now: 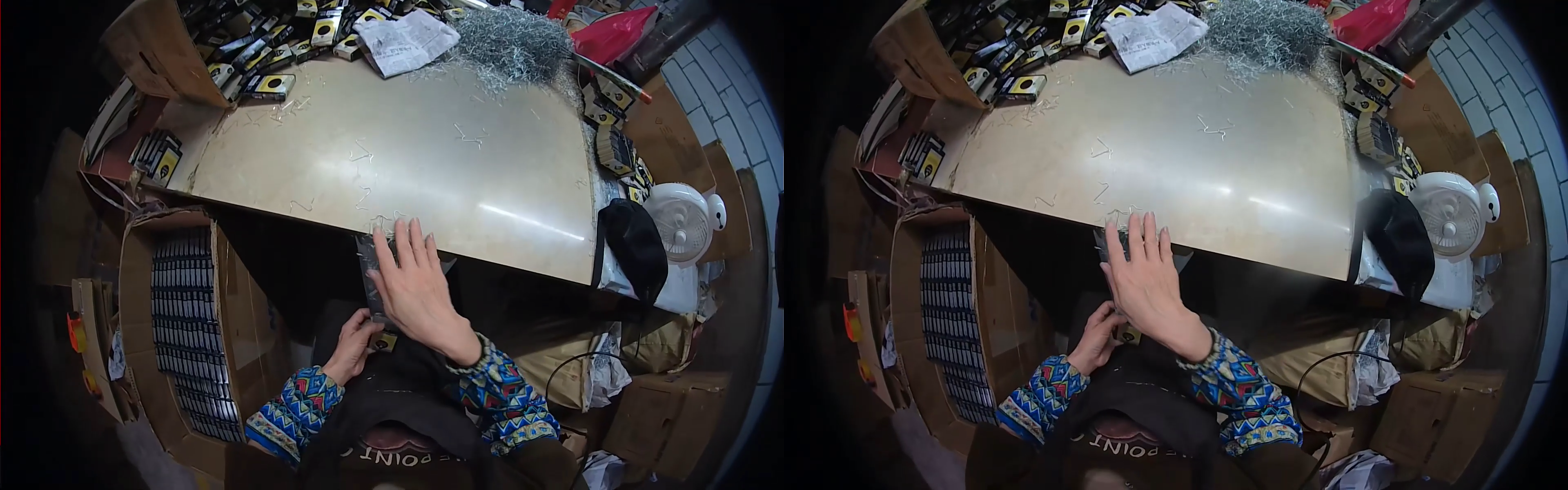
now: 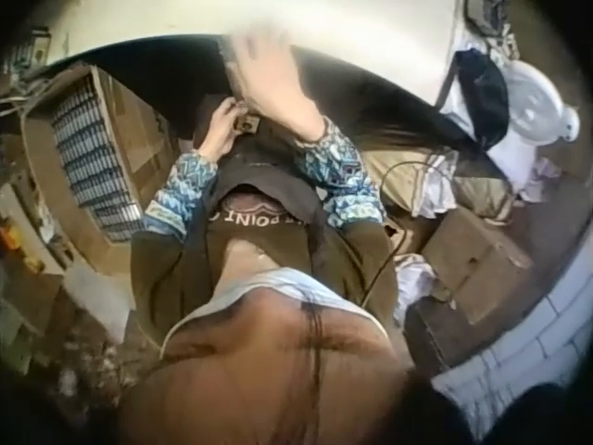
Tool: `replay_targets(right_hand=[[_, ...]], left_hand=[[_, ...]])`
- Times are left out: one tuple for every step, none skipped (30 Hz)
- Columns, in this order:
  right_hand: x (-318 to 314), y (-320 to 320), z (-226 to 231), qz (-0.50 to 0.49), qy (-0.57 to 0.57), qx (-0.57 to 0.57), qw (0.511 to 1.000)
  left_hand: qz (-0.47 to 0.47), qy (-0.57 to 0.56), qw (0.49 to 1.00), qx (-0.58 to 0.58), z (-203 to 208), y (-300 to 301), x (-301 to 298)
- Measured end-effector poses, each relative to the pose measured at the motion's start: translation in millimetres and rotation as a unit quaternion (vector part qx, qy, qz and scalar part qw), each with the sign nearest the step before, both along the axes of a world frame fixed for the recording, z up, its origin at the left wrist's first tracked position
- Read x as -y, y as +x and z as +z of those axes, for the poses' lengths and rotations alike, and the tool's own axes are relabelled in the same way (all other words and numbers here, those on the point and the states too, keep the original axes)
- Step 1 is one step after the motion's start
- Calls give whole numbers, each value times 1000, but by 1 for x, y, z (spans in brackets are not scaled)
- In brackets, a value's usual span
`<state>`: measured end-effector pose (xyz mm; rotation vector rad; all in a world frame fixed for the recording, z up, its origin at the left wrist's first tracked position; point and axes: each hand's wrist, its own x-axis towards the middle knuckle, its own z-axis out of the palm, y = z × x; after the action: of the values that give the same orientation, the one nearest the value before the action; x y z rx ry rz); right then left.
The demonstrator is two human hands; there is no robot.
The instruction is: Sort and package small sensor components into boxes at a workbench.
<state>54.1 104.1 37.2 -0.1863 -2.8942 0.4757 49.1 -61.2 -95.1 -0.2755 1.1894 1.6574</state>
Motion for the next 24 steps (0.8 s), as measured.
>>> replay_targets(right_hand=[[-3, 6, 11, 14, -19, -28, 999], [-9, 12, 16, 15, -21, -24, 999], [-14, 18, 22, 17, -127, -54, 990], [-20, 22, 24, 18, -233, -84, 969], [-25, 24, 24, 11, -253, -100, 962], [-31, 28, 21, 12, -268, -82, 960], [-33, 29, 15, 19, -233, -65, 970], [-34, 31, 7, 25, -196, -50, 979], [-32, 32, -1, 25, -195, -51, 979], [-26, 33, -12, 29, -156, -57, 986], [-21, 34, -22, 31, -114, -63, 991], [-14, 34, -32, 27, -76, -85, 993], [-8, 36, -40, 62, -60, -61, 994], [0, 40, -49, 97, -42, -37, 994], [10, 53, -70, 144, -66, 1, 987], [19, 65, -85, 193, -93, 39, 976], [17, 70, -84, 211, -148, 59, 964], [17, 73, -71, 234, -200, 72, 949], [14, 69, -54, 236, -231, 60, 942], [9, 68, -46, 234, -228, 58, 943], [6, 68, -38, 163, -238, 61, 955], [2, 69, -34, 86, -248, 66, 963], [-4, 70, -42, 112, -230, 82, 963], [-8, 69, -41, 112, -231, 82, 963]], left_hand=[[24, 6, 1000, 9, 7, 1, -3], [25, 4, 1000, 13, 11, 2, -6], [35, 15, 999, 6, 15, 1, -7], [46, 26, 999, -2, 17, 1, -6], [50, 23, 998, -1, 16, 1, -5], [32, 28, 999, -34, 14, 1, -5], [15, 33, 997, -68, 12, 1, -4], [14, 33, 997, -69, 12, 2, -4], [-56, -12, 984, -171, 12, 5, -2], [-127, -55, 953, -269, 12, 6, -2], [-167, -98, 925, -326, 21, 6, -7], [-167, -96, 924, -330, 18, 8, -9], [-170, -138, 894, -390, 11, 13, -8], [-172, -179, 858, -449, 5, 18, -7], [-136, -141, 845, -498, 2, 18, -8], [-138, -116, 850, -496, -7, 18, -1], [-156, -133, 828, -522, -13, 20, 4], [-169, -152, 803, -551, -10, 21, 11], [-169, -148, 801, -555, -5, 20, 18], [-173, -150, 773, -591, 1, 19, 27], [-177, -155, 743, -627, 12, 17, 32], [-179, -151, 742, -628, 25, 16, 30], [-169, -140, 740, -636, 37, 15, 23], [-156, -132, 739, -642, 49, 13, 18]])
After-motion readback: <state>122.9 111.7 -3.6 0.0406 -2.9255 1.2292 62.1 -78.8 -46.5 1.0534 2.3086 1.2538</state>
